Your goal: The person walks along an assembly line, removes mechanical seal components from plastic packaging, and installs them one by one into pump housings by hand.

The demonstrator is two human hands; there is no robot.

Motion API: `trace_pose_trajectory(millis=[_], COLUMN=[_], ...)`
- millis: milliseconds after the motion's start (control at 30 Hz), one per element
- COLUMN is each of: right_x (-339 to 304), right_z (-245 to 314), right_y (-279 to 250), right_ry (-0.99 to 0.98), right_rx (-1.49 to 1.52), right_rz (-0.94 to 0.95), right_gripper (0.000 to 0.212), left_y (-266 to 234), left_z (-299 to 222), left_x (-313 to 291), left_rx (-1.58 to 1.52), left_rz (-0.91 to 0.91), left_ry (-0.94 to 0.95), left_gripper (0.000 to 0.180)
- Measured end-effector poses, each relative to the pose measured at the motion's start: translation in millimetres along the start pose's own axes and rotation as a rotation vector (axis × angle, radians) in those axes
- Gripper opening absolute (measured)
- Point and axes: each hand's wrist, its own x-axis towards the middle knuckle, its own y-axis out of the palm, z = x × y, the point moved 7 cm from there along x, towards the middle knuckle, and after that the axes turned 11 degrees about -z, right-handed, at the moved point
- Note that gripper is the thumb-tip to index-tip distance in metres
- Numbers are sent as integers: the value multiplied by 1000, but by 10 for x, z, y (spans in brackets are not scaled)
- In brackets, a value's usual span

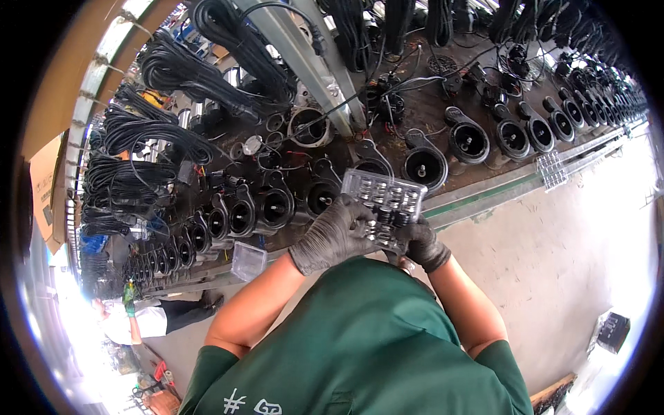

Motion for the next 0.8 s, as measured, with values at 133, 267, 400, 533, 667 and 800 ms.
trace_pose_trajectory(millis=[133,267,400,533,667,800], right_x=[-47,-185,-255,-341,-386,-409], right_z=[72,232,345,391,383,353], right_y=[-243,-420,-531,-593,-541,-631], right_ry=[-78,-164,-196,-202,-197,-197], right_rx=[49,109,91,112,128,126], right_rz=[-71,-170,-191,-197,-188,-215], right_gripper=[88,87,86,87,89,88], left_y=[-330,-425,-220,-40,-19,-138], left_z=[267,1205,1730,1839,1853,1475], left_x=[-7,-92,-147,-103,3,100], left_rx=[-362,-323,-170,-137,164,321], left_rz=[-153,-222,-122,-61,-5,-163], left_ry=[-104,-348,-527,-510,-362,-325], left_gripper=[39,24,23,30,28,25])
